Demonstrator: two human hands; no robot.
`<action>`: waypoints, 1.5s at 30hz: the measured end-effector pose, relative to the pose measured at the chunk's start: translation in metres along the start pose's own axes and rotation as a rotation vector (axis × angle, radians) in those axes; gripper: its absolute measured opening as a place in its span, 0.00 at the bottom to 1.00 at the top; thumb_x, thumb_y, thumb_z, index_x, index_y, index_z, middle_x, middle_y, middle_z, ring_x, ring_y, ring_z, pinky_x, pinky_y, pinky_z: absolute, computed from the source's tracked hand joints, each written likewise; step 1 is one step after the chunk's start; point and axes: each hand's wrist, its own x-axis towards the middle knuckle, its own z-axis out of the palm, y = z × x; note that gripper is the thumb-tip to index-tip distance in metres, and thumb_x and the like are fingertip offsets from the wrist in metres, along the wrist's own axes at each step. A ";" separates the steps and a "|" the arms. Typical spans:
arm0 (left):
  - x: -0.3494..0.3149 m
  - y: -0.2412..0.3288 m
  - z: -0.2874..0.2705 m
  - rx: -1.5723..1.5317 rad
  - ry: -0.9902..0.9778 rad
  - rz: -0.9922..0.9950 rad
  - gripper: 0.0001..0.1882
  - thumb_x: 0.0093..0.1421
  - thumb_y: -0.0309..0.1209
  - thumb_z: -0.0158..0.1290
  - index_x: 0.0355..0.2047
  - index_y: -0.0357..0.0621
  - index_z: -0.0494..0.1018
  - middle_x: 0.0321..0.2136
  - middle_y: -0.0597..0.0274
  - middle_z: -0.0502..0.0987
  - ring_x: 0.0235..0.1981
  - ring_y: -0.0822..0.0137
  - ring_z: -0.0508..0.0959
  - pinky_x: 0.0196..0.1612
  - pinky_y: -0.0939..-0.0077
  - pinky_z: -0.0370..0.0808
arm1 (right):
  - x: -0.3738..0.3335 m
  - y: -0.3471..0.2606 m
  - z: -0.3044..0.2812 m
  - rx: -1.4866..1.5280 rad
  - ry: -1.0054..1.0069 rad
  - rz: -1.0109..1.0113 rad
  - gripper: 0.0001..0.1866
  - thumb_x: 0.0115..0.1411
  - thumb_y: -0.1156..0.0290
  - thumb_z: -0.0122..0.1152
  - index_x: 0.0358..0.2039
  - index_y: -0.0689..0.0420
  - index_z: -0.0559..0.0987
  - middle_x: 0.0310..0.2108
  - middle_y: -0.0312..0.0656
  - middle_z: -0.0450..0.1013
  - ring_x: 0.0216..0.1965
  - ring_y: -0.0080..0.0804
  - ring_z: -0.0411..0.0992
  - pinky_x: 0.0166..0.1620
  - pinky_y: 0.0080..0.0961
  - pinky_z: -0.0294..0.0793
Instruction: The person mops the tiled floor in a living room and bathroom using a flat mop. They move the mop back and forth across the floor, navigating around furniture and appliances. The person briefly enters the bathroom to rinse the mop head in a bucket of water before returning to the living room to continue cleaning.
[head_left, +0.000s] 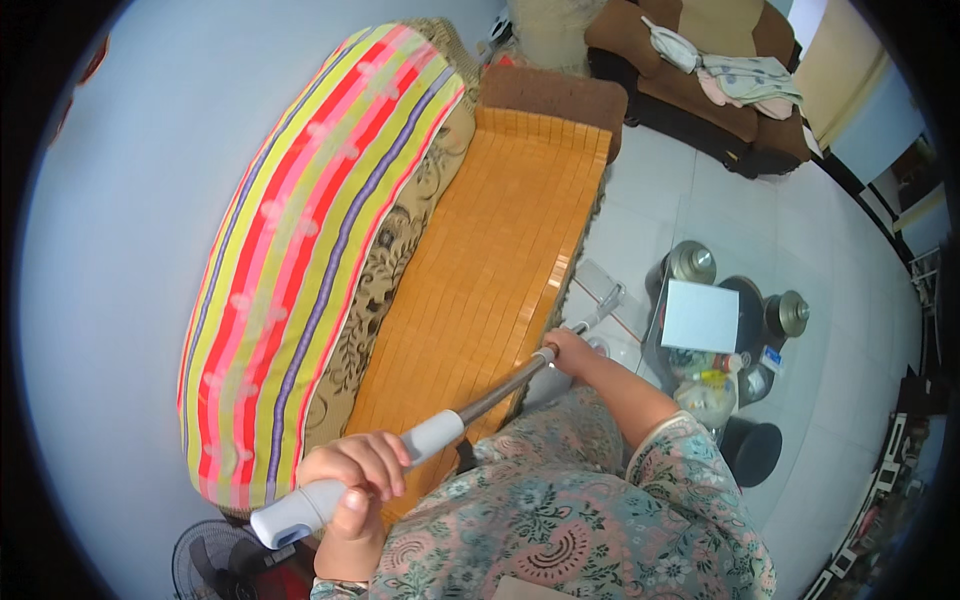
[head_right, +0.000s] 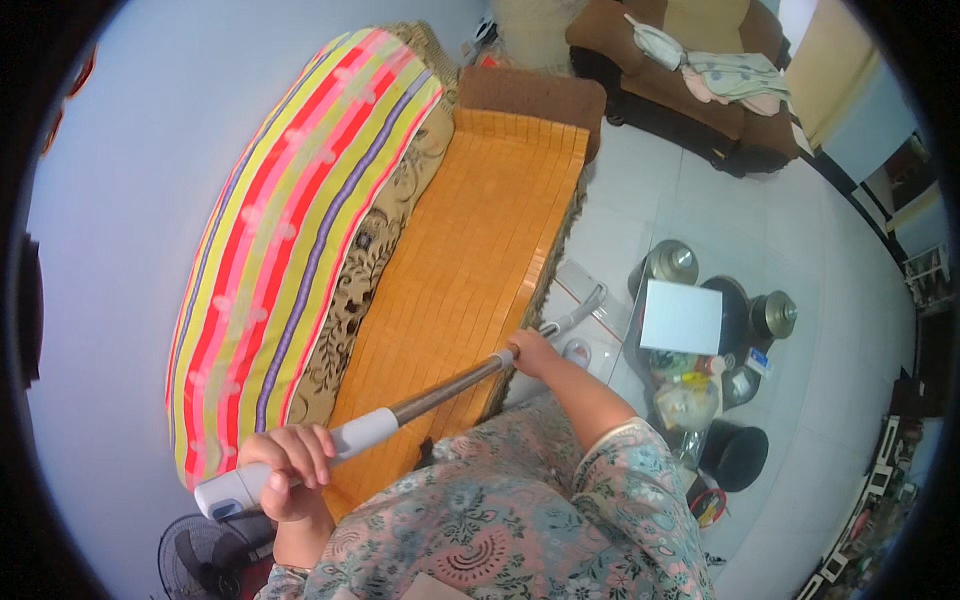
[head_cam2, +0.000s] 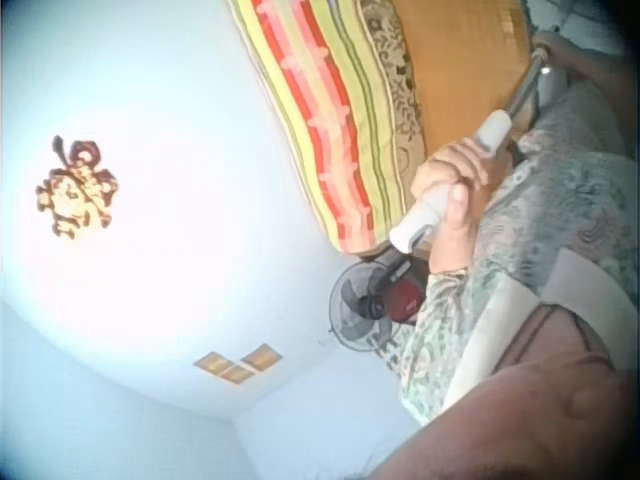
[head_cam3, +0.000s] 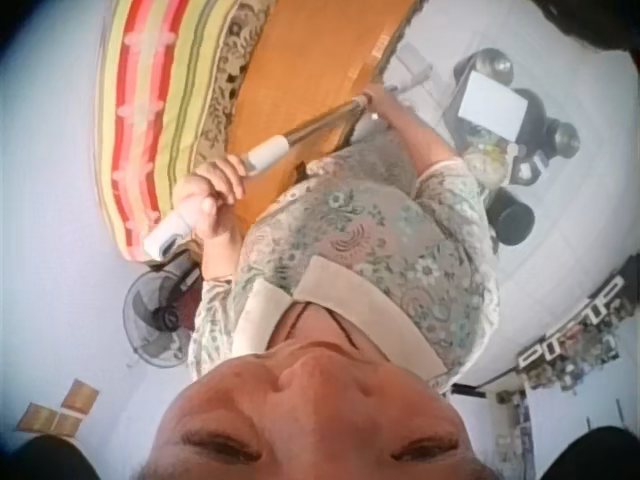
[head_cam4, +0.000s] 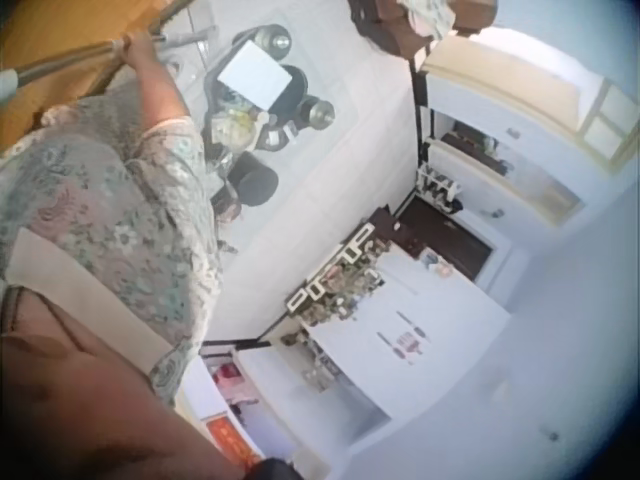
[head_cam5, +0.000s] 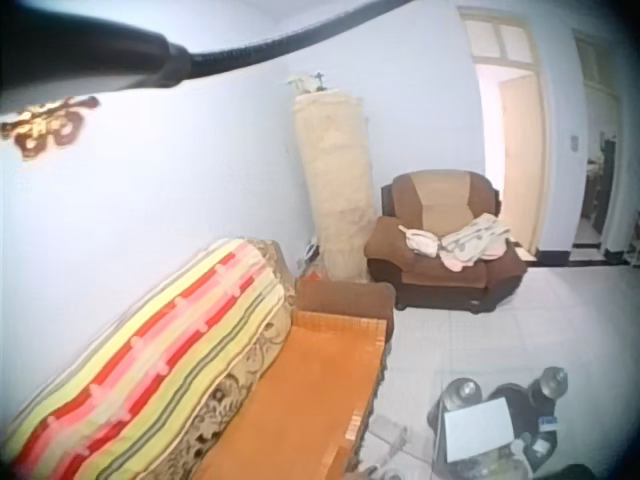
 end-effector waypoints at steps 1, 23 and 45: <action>-0.019 0.014 -0.010 0.024 0.051 0.009 0.14 0.54 0.34 0.53 0.20 0.47 0.60 0.11 0.65 0.66 0.13 0.68 0.69 0.27 0.67 0.69 | -0.004 -0.012 0.019 -0.023 -0.062 -0.023 0.05 0.42 0.74 0.61 0.22 0.54 0.74 0.28 0.45 0.72 0.36 0.47 0.68 0.40 0.36 0.67; -0.119 0.142 -0.061 0.140 -0.089 0.138 0.13 0.48 0.27 0.56 0.17 0.45 0.61 0.11 0.63 0.70 0.13 0.66 0.75 0.27 0.70 0.77 | -0.100 -0.164 0.115 0.219 -0.196 -0.212 0.05 0.43 0.75 0.58 0.22 0.54 0.71 0.27 0.42 0.69 0.33 0.44 0.68 0.34 0.37 0.67; -0.071 -0.007 -0.011 0.454 -0.122 -0.224 0.03 0.50 0.21 0.52 0.26 0.35 0.69 0.33 0.49 0.76 0.45 0.55 0.75 0.53 0.57 0.67 | 0.000 -0.021 0.004 -0.006 0.187 0.220 0.22 0.44 0.80 0.61 0.43 0.53 0.70 0.48 0.43 0.67 0.57 0.48 0.58 0.56 0.36 0.62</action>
